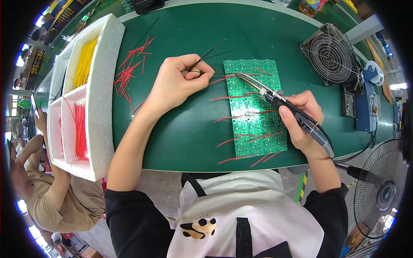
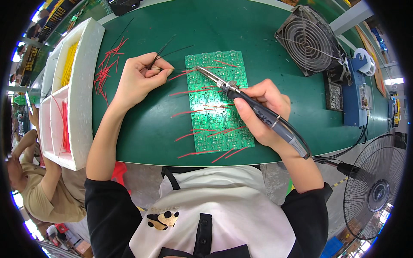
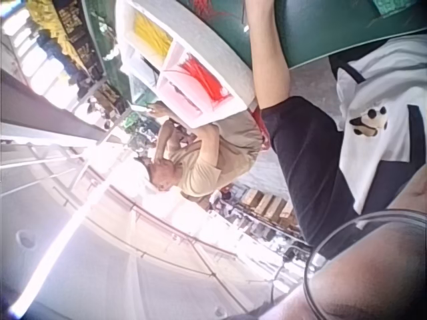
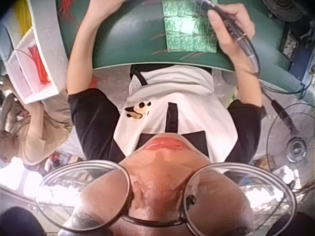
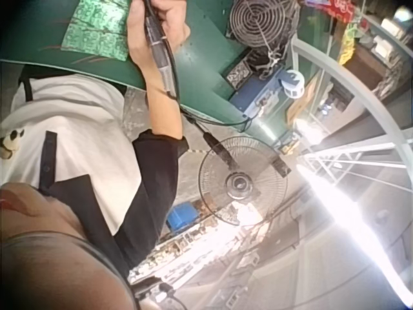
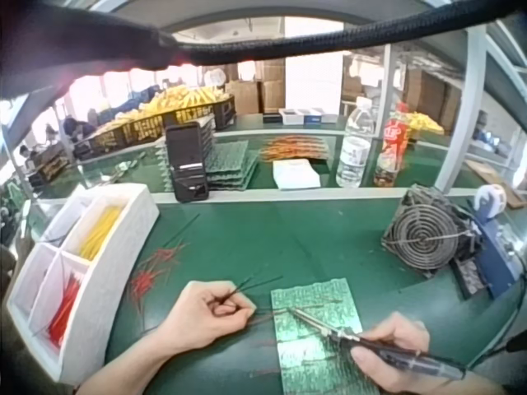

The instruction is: The person takes wires from a divided tray and solders them onto a circuit board using a soldering iron.

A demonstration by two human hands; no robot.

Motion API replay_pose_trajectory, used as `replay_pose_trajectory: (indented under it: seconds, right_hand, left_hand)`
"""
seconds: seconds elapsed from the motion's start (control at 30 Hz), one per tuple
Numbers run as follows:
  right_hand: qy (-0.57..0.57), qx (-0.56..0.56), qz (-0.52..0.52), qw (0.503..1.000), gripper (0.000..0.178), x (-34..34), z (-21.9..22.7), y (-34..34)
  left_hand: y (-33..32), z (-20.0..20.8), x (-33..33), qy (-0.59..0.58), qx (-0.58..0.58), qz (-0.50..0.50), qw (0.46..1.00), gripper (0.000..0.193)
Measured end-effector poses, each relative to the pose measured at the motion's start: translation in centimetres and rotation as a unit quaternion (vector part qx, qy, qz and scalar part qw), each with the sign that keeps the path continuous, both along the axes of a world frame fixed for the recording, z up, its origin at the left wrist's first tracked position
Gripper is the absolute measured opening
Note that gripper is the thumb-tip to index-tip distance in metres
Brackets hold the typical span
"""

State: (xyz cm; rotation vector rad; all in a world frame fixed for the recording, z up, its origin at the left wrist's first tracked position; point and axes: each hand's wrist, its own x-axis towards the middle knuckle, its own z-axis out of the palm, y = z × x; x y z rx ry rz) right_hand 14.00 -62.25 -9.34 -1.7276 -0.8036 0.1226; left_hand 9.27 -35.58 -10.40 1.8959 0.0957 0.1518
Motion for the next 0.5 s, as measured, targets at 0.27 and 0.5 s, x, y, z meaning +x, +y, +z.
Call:
replay_pose_trajectory:
  seconds: [0.27, 0.5]
  right_hand:
    - [0.024, 0.012, 0.001, 1.000, 0.015, 0.06, 0.19, -0.06]
    - [0.014, 0.006, 0.000, 1.000, 0.016, 0.06, 0.17, -0.09]
  left_hand:
    - [0.04, 0.28, -0.04, 0.005, -0.024, -0.010, 1.000, 0.005]
    - [0.16, 0.42, -0.07, 0.012, -0.024, -0.019, 0.999, 0.005]
